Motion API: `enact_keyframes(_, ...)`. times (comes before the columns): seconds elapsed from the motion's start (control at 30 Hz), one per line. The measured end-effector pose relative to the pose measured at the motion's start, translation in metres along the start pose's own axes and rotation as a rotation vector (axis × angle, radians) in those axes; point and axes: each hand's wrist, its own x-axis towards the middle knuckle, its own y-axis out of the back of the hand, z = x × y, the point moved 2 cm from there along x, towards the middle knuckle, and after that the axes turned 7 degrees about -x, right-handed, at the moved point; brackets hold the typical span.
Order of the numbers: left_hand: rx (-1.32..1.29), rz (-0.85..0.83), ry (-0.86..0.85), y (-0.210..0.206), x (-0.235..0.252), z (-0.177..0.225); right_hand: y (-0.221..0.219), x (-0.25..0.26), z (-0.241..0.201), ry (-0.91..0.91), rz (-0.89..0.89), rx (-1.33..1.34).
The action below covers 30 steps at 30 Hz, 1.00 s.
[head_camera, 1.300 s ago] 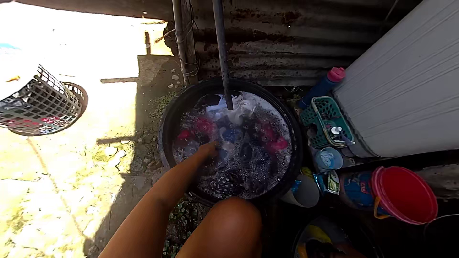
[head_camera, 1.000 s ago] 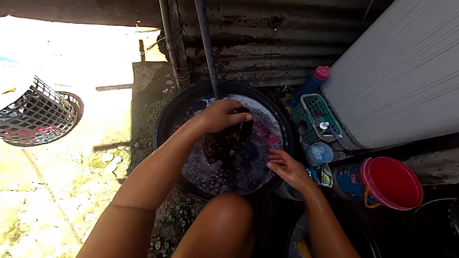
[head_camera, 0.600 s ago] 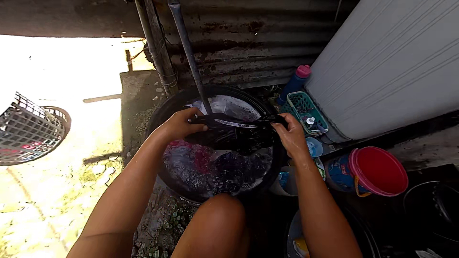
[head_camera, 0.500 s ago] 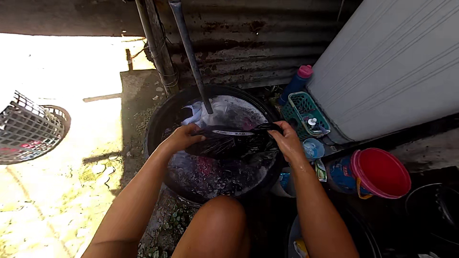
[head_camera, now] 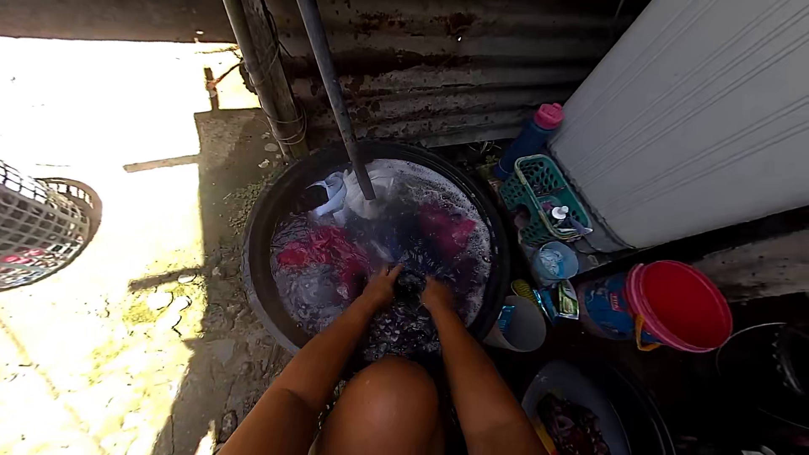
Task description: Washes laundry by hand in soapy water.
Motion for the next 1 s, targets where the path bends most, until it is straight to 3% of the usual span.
enact_keyframes(0.07,0.017,-0.033,0.019,0.008,-0.007,0.002,0.008,0.000,0.005,0.093,0.110,0.428)
enact_keyframes(0.17,-0.195,-0.012,-0.118,0.051,-0.024,0.015,0.061,-0.033,0.002,0.171,0.145,1.148)
enact_keyframes(0.23,-0.396,0.055,-0.280,0.097,-0.048,0.034,0.098,-0.055,0.005,0.283,0.127,1.290)
enact_keyframes(0.3,-0.638,0.125,-0.463,0.138,-0.074,0.058,0.123,-0.070,0.009,0.486,0.166,1.130)
enact_keyframes(0.37,-0.796,0.121,-0.620,0.170,-0.100,0.092,0.148,-0.088,0.003,0.653,0.279,0.725)
enact_keyframes(0.47,-0.761,0.108,-0.793,0.190,-0.131,0.145,0.154,-0.107,-0.018,0.647,0.503,0.380)
enact_keyframes(0.53,-0.761,0.020,-0.902,0.196,-0.148,0.171,0.152,-0.115,-0.026,0.618,0.620,0.429)
enact_keyframes(0.57,-0.785,-0.038,-0.930,0.200,-0.153,0.177,0.150,-0.116,-0.026,0.658,0.541,0.593)
enact_keyframes(0.63,-0.843,-0.122,-0.918,0.209,-0.156,0.175,0.148,-0.114,-0.025,0.815,0.171,1.014)
enact_keyframes(0.7,-0.872,-0.112,-0.859,0.221,-0.154,0.164,0.156,-0.122,-0.027,0.956,-0.041,1.150)
enact_keyframes(0.83,-0.675,-0.143,-0.741,0.253,-0.162,0.117,0.202,-0.136,-0.011,1.014,0.088,0.837)
enact_keyframes(0.93,-0.244,-0.084,-0.606,0.252,-0.154,0.080,0.223,-0.141,0.002,0.896,0.028,0.143)
enact_keyframes(1.0,-0.012,0.158,-0.536,0.221,-0.131,0.068,0.199,-0.122,-0.005,0.672,-0.113,-0.260)
